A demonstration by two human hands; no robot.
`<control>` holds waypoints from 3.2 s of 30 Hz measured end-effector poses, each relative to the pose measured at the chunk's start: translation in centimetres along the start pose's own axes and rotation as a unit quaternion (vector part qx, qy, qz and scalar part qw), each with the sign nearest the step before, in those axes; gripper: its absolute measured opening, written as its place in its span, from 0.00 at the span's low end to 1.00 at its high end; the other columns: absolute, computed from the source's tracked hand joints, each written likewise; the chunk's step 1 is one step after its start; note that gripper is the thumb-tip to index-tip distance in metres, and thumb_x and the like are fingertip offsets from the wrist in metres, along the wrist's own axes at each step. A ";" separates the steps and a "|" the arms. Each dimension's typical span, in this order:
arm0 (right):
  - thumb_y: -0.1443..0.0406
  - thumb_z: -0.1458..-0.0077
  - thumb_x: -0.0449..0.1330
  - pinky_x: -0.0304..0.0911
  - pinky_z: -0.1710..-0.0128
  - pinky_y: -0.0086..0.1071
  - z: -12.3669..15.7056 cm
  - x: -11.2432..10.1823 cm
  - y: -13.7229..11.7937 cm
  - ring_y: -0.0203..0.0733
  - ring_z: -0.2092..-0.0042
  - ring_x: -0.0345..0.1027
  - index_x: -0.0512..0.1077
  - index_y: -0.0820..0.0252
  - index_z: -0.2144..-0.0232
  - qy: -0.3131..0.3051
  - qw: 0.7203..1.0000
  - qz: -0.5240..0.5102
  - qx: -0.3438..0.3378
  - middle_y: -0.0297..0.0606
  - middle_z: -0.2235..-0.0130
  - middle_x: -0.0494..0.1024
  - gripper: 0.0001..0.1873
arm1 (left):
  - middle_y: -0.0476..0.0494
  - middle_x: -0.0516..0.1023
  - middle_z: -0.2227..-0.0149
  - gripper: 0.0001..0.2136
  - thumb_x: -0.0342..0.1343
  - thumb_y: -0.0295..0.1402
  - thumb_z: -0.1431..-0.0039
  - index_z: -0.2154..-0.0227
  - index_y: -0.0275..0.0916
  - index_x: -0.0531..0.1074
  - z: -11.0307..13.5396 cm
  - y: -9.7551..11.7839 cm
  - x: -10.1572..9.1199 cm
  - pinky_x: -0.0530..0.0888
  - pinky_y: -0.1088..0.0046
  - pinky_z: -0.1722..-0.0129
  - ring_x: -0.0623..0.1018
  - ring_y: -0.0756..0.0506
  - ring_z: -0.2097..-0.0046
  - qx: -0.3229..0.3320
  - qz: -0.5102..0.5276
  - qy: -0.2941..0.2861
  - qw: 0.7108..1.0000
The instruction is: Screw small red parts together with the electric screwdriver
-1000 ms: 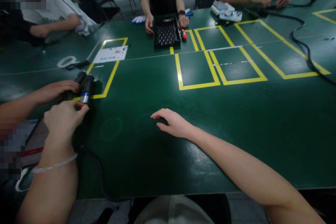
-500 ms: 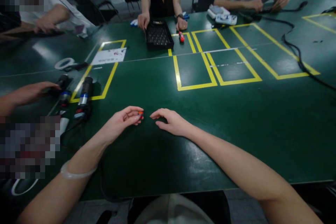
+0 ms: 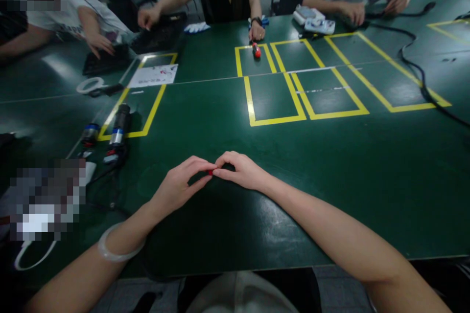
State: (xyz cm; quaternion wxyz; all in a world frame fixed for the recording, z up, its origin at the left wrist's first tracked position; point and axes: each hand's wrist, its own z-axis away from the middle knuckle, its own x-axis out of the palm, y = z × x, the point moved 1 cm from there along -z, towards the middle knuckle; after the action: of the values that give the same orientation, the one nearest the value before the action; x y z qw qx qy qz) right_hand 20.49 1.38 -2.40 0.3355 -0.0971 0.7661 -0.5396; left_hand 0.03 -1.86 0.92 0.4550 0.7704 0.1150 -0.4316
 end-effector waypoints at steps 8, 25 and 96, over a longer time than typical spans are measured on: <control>0.67 0.44 0.62 0.65 0.52 0.37 0.2 -0.1 -0.1 0.41 0.56 0.71 0.73 0.60 0.61 0.008 1.000 -0.009 -0.010 0.39 0.59 0.78 0.07 | 0.42 0.75 0.59 0.08 0.54 0.37 0.36 0.60 0.38 0.70 -0.2 -0.1 0.1 0.71 0.68 0.57 0.74 0.45 0.56 -0.018 -0.061 -0.001 0.998; 0.69 0.44 0.61 0.68 0.54 0.34 0.3 0.0 -0.1 0.39 0.57 0.73 0.71 0.61 0.59 0.005 0.998 -0.048 0.027 0.39 0.59 0.79 0.09 | 0.40 0.76 0.64 0.21 0.41 0.49 0.34 0.69 0.40 0.71 1.1 -4.0 -7.0 0.66 0.67 0.65 0.75 0.39 0.61 -0.245 -0.330 -0.027 0.911; 0.70 0.46 0.63 0.65 0.61 0.32 0.2 -0.5 0.8 0.39 0.63 0.69 0.72 0.60 0.63 0.053 0.992 0.112 -0.024 0.37 0.65 0.75 0.06 | 0.47 0.73 0.72 0.16 0.46 0.41 0.33 0.72 0.37 0.68 0.7 0.2 0.2 0.64 0.72 0.71 0.72 0.49 0.70 -0.106 -0.163 0.019 0.981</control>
State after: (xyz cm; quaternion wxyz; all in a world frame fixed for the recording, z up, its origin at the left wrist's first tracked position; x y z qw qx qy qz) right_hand 21.17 1.76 -2.97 0.3508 0.0102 0.8015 -0.4842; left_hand -0.09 -2.60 0.74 0.4550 0.6969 0.2926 -0.4709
